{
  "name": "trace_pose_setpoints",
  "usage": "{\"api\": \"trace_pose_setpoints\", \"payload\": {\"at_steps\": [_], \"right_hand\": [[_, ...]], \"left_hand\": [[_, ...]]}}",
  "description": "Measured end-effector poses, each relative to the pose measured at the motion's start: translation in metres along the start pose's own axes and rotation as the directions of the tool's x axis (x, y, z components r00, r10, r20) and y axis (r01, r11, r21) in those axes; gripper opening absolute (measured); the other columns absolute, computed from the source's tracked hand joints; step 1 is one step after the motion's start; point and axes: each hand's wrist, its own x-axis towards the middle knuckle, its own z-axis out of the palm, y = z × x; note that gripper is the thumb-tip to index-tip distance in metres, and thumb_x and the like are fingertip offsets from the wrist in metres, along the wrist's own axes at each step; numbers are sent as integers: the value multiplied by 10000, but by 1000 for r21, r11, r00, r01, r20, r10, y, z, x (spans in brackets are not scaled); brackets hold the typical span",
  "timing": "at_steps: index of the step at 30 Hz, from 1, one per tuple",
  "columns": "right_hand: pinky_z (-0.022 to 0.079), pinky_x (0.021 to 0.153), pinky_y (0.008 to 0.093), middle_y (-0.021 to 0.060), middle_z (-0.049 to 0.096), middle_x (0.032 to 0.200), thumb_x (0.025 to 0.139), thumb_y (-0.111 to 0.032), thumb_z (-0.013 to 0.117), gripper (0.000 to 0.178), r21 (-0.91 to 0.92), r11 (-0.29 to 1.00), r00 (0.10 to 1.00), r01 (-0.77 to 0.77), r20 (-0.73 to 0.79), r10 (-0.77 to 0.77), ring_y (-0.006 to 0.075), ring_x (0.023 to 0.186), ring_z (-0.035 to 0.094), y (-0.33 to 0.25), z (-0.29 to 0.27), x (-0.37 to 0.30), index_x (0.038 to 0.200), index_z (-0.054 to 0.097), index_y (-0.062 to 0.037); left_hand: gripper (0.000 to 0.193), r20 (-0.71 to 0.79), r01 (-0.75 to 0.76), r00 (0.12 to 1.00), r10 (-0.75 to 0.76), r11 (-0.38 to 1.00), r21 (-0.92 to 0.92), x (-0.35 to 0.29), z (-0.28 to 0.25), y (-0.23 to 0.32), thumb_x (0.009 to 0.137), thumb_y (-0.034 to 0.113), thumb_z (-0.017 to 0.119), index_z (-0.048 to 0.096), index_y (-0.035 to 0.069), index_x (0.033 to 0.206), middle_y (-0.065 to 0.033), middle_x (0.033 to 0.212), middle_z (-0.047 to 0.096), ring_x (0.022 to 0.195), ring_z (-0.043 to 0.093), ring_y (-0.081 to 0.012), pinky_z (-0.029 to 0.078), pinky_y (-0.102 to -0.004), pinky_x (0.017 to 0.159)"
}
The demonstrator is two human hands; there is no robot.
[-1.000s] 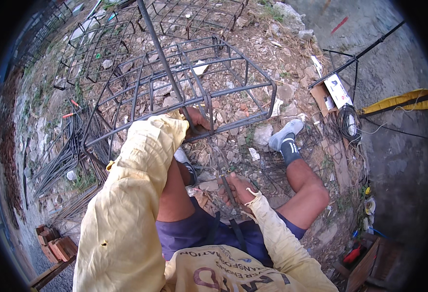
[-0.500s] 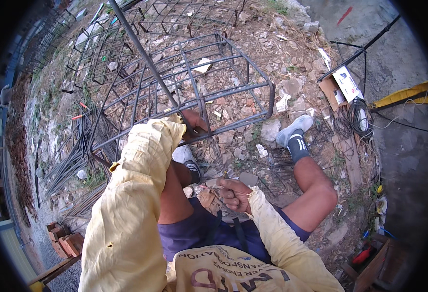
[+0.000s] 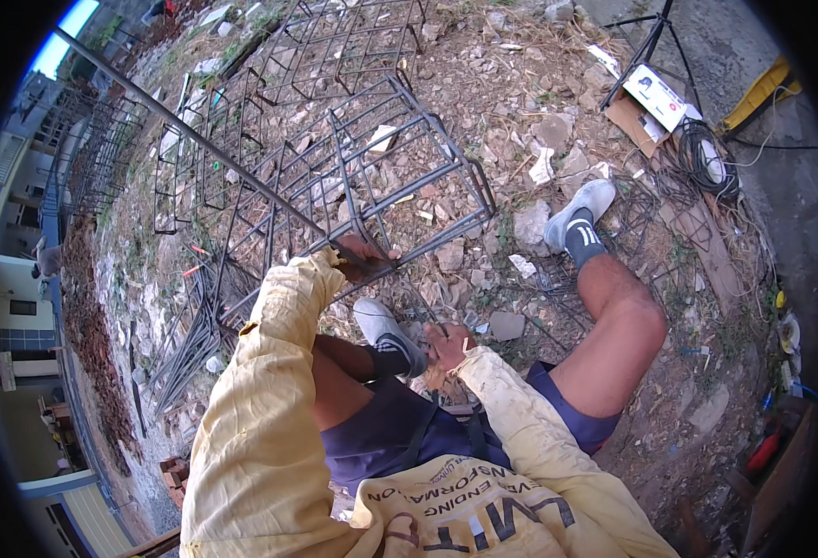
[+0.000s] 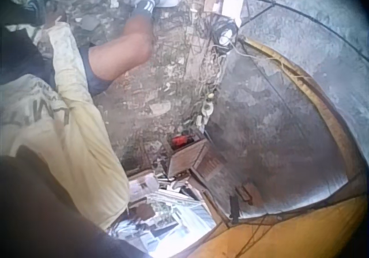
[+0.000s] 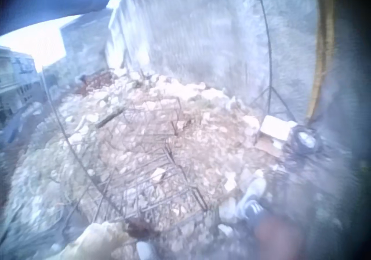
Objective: The person sits on the ground and assembles a rectangular metal frame by inserting long metal rods into the grid structure and securing them by hand. The person repeatedly positions and adjusts the rods to fit the frame.
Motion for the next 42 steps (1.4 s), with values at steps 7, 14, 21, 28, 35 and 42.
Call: {"api": "trace_pose_setpoints", "payload": {"at_steps": [7, 14, 21, 28, 35, 42], "right_hand": [[354, 355, 304, -20, 441, 498, 872, -603, 604, 469, 671, 440, 795, -596, 571, 206, 133, 347, 418, -1, 6, -32, 832, 541, -139], [343, 377, 281, 3, 518, 684, 864, -364, 675, 259, 675, 436, 803, -596, 509, 309, 116, 446, 450, 35, 15, -18, 949, 574, -141], [449, 446, 353, 43, 565, 762, 908, -277, 533, 186, 610, 543, 786, -577, 234, 572, 153, 517, 494, 67, 11, -7, 962, 581, -106], [456, 448, 360, 44, 558, 747, 923, -279, 559, 211, 644, 533, 756, -549, 110, 645, 153, 536, 494, 57, -6, -20, 944, 590, -71], [441, 408, 359, 50, 548, 668, 873, -219, 575, 196, 672, 518, 750, -529, 85, 656, 152, 487, 512, 45, -6, -21, 771, 566, -52], [507, 530, 413, 118, 630, 753, 882, -238, 584, 216, 61, 871, 871, -488, 97, 481, 238, 601, 608, 63, 12, -13, 834, 621, -31]], "left_hand": [[334, -212, -92, 976, 48, 974, -205, 47, 9, -57, 942, 341, 601, 616, 9, 974, -61, 742, 633, 632, 615, -153, 528, -313, 565], [377, -573, -333, 816, 74, 871, -361, 100, 32, -115, 951, 374, 589, 621, -1, 933, -80, 722, 640, 609, 626, -167, 535, -322, 547], [426, -731, -463, 679, 62, 809, -361, 125, 44, -158, 959, 408, 576, 627, -10, 891, -100, 701, 648, 587, 638, -182, 542, -331, 529], [484, -835, -590, 532, 139, 768, -248, 150, 46, -207, 984, 415, 515, 557, -29, 795, -165, 710, 651, 586, 667, -253, 569, -372, 535], [441, -932, -461, 356, 63, 880, -117, 167, 54, -224, 982, 416, 506, 557, 22, 788, -123, 681, 623, 603, 629, -235, 518, -389, 555], [402, -802, 292, 581, 135, 886, 360, 135, 61, -260, 945, 402, 507, 653, 28, 969, -164, 851, 675, 806, 639, -324, 511, -420, 715]]}}
